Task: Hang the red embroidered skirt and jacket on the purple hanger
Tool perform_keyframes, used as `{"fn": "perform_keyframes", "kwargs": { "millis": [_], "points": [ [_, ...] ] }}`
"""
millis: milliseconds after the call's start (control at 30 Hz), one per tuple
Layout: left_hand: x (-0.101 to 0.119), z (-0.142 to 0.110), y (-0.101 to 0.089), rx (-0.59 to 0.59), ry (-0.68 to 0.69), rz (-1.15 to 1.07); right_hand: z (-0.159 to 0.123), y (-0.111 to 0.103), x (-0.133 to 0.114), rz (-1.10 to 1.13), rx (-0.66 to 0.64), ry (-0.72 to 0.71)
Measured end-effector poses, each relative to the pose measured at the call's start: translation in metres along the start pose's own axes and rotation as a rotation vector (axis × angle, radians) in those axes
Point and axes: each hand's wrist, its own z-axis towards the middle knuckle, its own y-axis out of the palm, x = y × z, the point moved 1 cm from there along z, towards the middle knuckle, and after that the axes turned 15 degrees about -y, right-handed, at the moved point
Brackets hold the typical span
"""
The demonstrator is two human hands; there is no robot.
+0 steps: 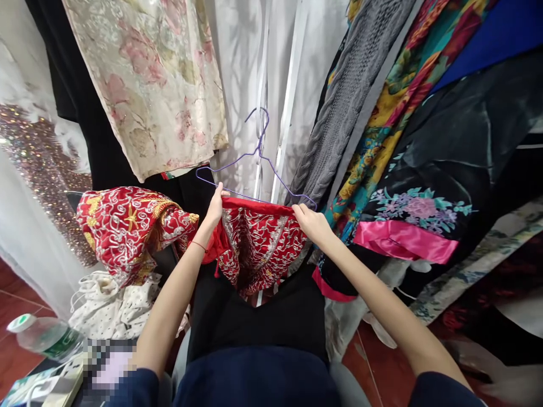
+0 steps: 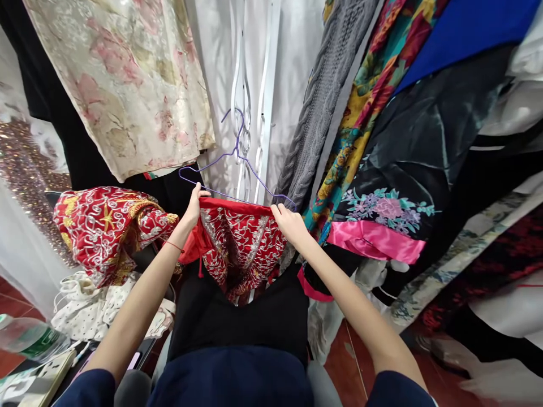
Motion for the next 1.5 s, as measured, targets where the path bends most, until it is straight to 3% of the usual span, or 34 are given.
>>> {"fn": "perform_keyframes", "kwargs": {
  "millis": [133, 233, 300, 433, 600, 667, 833, 1000, 1233, 1367, 1500],
  "points": [
    [-0.008, 0.000, 0.001, -0.140, -0.179, 0.002, -0.010, 0.000, 0.013, -0.036, 0.082, -0.035],
    [-0.016, 0.004, -0.002, -0.102, -0.154, 0.159, -0.015, -0.002, 0.014, -0.028, 0.239, -0.119],
    [-0.022, 0.010, -0.004, -0.054, -0.106, 0.197, -0.016, -0.002, 0.008, 0.049, 0.277, -0.231],
    [-0.028, 0.022, -0.006, 0.085, -0.008, 0.189, -0.021, 0.013, -0.014, 0.337, 0.055, -0.368],
    [-0.022, 0.033, 0.005, 0.270, 0.038, 0.298, -0.033, 0.036, -0.019, 0.344, -0.124, -0.397],
    [-0.019, 0.037, 0.013, 0.273, 0.056, 0.318, -0.038, 0.039, -0.010, 0.343, -0.176, -0.421],
    [-0.027, 0.046, 0.031, 0.149, 0.087, 0.267, -0.049, 0.041, 0.014, 0.349, -0.315, -0.387],
    [-0.046, 0.039, 0.038, 0.121, 0.066, 0.224, -0.052, 0.042, 0.022, 0.329, -0.333, -0.315],
    [-0.037, 0.038, 0.050, -0.004, 0.091, 0.117, -0.047, 0.016, 0.026, 0.370, -0.205, -0.313],
    [-0.034, 0.040, 0.053, -0.032, 0.118, 0.091, -0.046, -0.010, 0.037, 0.610, -0.045, -0.348],
    [-0.036, 0.035, 0.044, -0.013, 0.122, 0.048, -0.045, -0.048, 0.048, 0.827, 0.033, -0.375]
  ]
}}
